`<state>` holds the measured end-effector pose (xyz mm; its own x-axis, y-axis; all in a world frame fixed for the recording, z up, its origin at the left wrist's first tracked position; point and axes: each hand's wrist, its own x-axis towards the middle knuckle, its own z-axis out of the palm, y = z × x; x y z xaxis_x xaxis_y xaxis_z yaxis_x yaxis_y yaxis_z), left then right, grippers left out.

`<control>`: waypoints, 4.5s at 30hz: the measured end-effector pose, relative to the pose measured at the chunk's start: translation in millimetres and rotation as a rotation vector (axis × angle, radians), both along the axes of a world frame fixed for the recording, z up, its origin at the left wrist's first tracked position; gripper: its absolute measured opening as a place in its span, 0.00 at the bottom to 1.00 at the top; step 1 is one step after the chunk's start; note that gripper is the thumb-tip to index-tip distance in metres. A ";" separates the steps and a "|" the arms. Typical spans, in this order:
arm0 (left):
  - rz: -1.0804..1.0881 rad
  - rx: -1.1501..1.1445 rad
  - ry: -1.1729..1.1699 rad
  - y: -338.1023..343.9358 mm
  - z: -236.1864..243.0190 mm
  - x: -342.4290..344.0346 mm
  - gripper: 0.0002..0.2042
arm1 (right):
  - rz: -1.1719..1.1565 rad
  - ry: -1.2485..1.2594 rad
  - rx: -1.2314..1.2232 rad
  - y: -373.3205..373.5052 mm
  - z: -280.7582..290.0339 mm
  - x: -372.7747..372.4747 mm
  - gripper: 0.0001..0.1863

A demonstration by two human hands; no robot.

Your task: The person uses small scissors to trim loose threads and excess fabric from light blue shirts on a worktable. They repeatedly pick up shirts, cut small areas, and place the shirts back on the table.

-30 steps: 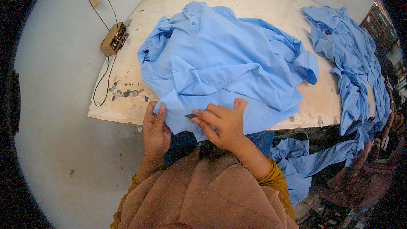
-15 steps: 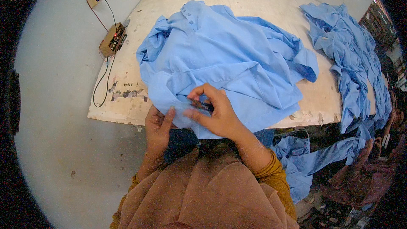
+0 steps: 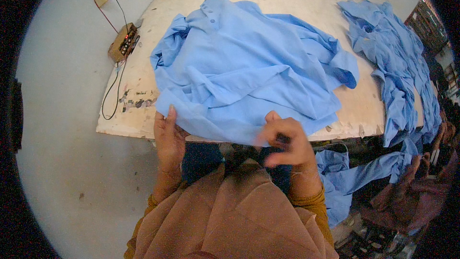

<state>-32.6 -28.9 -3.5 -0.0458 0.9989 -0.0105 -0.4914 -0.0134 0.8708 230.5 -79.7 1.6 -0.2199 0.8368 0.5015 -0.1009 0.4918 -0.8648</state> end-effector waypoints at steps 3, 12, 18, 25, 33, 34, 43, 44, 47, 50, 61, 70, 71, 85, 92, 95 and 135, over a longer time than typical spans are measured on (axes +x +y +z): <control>0.047 -0.002 -0.007 5.4 -5.8 -4.0 0.15 | -0.314 -0.763 -0.113 -3.9 9.2 -13.9 0.14; 0.331 0.042 -0.029 32.0 -23.2 -83.5 0.11 | -0.833 -0.530 -0.161 -44.1 -22.8 70.3 0.06; 0.309 -0.043 -0.057 39.1 -48.8 -104.9 0.12 | -0.298 -0.423 -0.514 -72.1 -2.8 87.3 0.08; 0.333 -0.018 -0.077 44.3 -53.8 -119.3 0.16 | -0.942 -0.517 -0.167 -46.9 -36.9 103.6 0.30; 0.266 -0.115 0.132 28.3 -39.0 -118.1 0.18 | -0.946 -0.479 -0.257 -51.8 -26.3 98.0 0.16; 0.240 -0.132 0.198 24.3 -32.6 -118.3 0.19 | -0.989 -0.492 -0.264 -51.2 -24.2 95.0 0.14; 0.374 -0.022 1.542 0.1 38.8 -146.9 0.15 | -0.716 -0.482 -0.286 -29.1 -15.2 67.4 0.09; 0.315 0.076 1.445 3.0 43.0 -135.4 0.15 | -0.666 -0.512 -0.292 -25.1 -13.4 63.3 0.10; -0.003 0.426 1.410 33.1 43.1 -114.6 0.17 | -0.570 -0.588 -0.114 -10.5 -14.5 47.2 0.13; -0.194 0.551 1.409 70.6 15.8 -108.1 0.19 | -0.602 -0.636 0.013 4.5 -12.5 35.3 0.28; -0.091 0.144 0.572 77.1 41.4 -90.3 0.12 | -0.876 -0.761 -0.104 27.9 -30.7 92.3 0.31; -0.190 0.320 0.657 0.4 22.0 -203.5 0.12 | -0.060 -0.725 -0.322 -75.0 56.6 105.7 0.21; -0.427 0.182 0.666 1.3 20.5 -215.6 0.14 | 0.208 -0.711 -0.209 -69.5 55.3 111.8 0.21; -0.166 0.172 1.283 69.2 -10.6 -102.0 0.15 | -0.793 -0.739 -0.410 55.3 -42.3 118.8 0.22; 0.121 0.331 1.305 60.1 -29.8 -93.1 0.23 | -1.150 0.168 0.143 -24.3 10.1 102.6 0.14; 0.025 0.283 1.210 44.0 -39.2 -75.8 0.28 | -0.942 -0.043 0.153 -98.6 21.0 121.0 0.14; -0.111 0.521 0.909 -4.7 -12.0 35.0 0.11 | -0.739 -1.245 0.367 8.9 48.0 -48.5 0.11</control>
